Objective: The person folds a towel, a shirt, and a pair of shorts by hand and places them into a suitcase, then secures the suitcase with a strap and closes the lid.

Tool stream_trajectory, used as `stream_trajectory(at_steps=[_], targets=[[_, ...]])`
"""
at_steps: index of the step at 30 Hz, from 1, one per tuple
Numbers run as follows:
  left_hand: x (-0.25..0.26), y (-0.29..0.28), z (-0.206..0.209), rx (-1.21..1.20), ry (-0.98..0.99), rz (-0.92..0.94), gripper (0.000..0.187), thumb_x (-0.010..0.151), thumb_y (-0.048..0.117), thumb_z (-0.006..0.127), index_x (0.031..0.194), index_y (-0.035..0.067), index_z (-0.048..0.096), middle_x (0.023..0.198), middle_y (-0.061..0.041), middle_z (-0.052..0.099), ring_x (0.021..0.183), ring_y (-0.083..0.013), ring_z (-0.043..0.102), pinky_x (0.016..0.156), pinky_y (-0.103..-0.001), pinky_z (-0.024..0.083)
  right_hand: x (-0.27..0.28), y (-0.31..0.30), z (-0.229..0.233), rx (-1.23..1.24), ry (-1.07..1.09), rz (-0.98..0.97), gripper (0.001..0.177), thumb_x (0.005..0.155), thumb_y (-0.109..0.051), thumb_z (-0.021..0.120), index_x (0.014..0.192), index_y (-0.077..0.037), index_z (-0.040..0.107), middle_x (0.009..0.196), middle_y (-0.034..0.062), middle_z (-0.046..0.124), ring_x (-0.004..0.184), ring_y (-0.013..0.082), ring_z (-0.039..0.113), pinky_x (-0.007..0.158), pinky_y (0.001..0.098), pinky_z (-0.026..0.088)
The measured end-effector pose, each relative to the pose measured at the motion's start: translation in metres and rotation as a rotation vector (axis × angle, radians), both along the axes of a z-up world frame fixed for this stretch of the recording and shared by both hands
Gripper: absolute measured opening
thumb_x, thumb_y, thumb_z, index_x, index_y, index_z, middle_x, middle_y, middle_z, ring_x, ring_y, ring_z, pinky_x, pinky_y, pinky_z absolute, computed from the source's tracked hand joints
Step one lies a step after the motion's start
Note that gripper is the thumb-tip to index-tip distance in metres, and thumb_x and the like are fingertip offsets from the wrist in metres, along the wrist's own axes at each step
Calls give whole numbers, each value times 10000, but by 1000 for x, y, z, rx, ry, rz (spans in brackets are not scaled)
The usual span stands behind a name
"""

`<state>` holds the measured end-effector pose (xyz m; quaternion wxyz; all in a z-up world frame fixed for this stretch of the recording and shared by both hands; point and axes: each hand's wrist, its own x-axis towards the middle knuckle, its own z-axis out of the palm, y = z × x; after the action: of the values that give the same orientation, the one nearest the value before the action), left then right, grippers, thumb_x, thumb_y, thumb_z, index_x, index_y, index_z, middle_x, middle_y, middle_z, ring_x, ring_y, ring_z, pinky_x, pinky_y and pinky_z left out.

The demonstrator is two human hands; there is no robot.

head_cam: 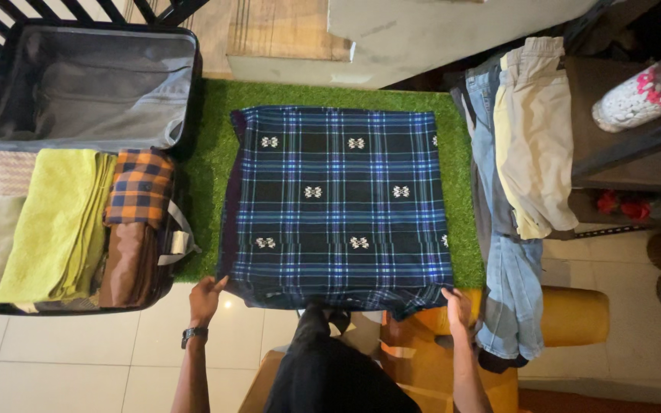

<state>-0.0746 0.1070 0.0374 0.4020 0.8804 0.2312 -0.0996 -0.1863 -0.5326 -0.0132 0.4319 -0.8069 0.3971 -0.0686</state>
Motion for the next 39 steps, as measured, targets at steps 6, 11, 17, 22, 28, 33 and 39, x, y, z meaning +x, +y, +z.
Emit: stream_trajectory(at_steps=[6,11,17,22,28,33,39], targets=[[31,4,2,-179,-85,-3,380,877,287,808,1047,-30,687,819,-96,723,755,-158,637,713,-299,514,37,6,57,292,142,-23,671,806,-362,847,1306,42,658,1149,161,751,921,238,668,808,333,509],[38,10,10,-12,-52,-77,338,869,233,804,1056,-30,701,793,-134,738,722,-181,668,717,-326,522,42,-29,34,203,355,87,610,846,-371,815,1296,13,664,1116,132,740,904,241,721,789,345,545],[41,13,11,11,-103,-213,191,904,135,721,944,-51,730,784,-177,726,732,-247,671,722,-373,549,61,-60,10,140,622,397,478,899,-410,816,965,49,697,1009,193,734,844,298,738,698,422,548],[66,6,14,226,168,-262,360,863,340,810,1025,20,780,855,-167,762,755,-250,716,750,-372,563,110,-52,61,198,872,397,340,836,-374,807,963,-59,783,967,68,811,834,238,778,689,402,562],[161,-7,-5,0,119,-90,829,856,688,700,1305,-7,638,1194,-198,702,1106,-324,657,948,-415,487,209,-38,73,-350,308,236,441,902,-382,758,1244,-114,683,983,130,765,924,326,714,815,443,561],[254,-25,-23,58,163,50,731,946,663,626,1211,-6,757,1173,-226,747,1141,-342,699,1019,-427,508,294,-35,50,-243,-1,222,625,829,-391,807,1299,-31,604,990,123,731,897,318,709,814,446,553],[358,-43,-47,-214,-139,113,526,896,454,750,1179,10,732,1131,-135,760,1060,-225,702,965,-359,518,369,-61,15,-164,23,209,611,849,-394,833,1270,12,652,953,144,729,882,263,692,808,385,541]])
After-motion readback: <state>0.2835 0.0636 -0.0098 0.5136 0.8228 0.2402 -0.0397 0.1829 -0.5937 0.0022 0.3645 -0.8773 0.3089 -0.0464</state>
